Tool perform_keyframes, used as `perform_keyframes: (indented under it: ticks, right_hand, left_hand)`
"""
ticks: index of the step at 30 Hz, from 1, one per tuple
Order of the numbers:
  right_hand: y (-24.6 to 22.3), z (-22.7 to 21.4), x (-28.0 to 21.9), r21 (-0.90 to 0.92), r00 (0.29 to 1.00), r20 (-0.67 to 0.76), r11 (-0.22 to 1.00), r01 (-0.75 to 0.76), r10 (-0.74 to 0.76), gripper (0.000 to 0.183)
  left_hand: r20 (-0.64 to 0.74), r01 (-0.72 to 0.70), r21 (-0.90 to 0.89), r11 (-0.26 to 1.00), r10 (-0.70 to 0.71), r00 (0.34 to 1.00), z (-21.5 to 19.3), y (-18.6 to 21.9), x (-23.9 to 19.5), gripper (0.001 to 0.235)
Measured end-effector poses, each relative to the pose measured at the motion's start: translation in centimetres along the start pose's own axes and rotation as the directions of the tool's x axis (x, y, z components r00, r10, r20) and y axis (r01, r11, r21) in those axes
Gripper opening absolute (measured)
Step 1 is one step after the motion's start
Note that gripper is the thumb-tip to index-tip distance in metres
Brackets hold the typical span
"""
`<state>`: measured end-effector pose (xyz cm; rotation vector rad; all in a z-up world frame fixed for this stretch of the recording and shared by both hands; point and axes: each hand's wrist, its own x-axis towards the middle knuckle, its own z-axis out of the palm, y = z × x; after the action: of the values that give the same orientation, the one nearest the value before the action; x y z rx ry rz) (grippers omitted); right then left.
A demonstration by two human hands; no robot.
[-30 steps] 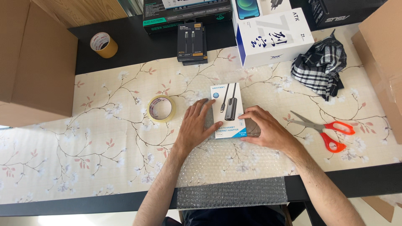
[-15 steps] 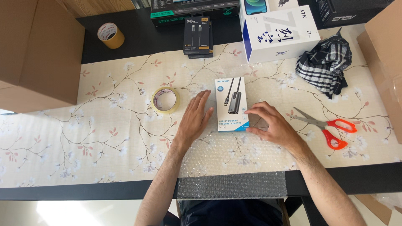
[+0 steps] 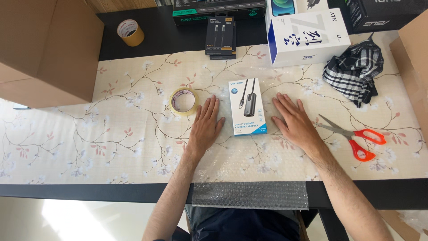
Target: The person wraps a small rectangular box in bubble wrap on a table. They cut the bubble wrap with scissors, fold it around the box, and secure it with multiple strips of clear tape. The wrapped package is then placed into a cardboard box.
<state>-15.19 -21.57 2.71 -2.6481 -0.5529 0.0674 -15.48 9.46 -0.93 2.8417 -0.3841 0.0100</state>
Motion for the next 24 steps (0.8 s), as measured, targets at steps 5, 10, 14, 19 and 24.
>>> perform_keyframes:
  ticks: [5,10,14,19,24]
  right_hand:
    - [-0.2,-0.2,0.2,-0.019,1.000,0.005,1.000,-0.019,0.019,0.061]
    - [0.0,-0.4,0.1,-0.015,0.998,0.026,0.998,-0.061,0.062,0.062]
    - [-0.2,-0.6,-0.3,-0.011,0.999,-0.024,0.999,-0.038,0.038,0.060]
    - [2.3,0.9,-1.3,-0.119,0.973,-0.220,0.992,0.044,-0.069,0.037]
    - [0.9,-0.6,-3.3,0.283,0.950,-0.285,0.935,0.213,-0.131,0.049]
  left_hand:
    - [-0.009,-0.002,-0.007,1.000,0.002,1.000,-0.2,-0.6,0.3,0.064]
    - [-0.023,-0.014,-0.002,1.000,0.014,1.000,-0.6,-0.5,0.3,0.064]
    - [-0.094,-0.046,-0.067,0.997,0.040,0.995,-2.0,0.3,-0.4,0.061]
    - [-0.148,-0.091,-0.117,0.989,0.074,0.986,-2.8,0.3,-1.2,0.057]
    - [-0.339,0.181,-0.234,0.955,-0.255,0.905,-3.8,-2.6,-1.5,0.028]
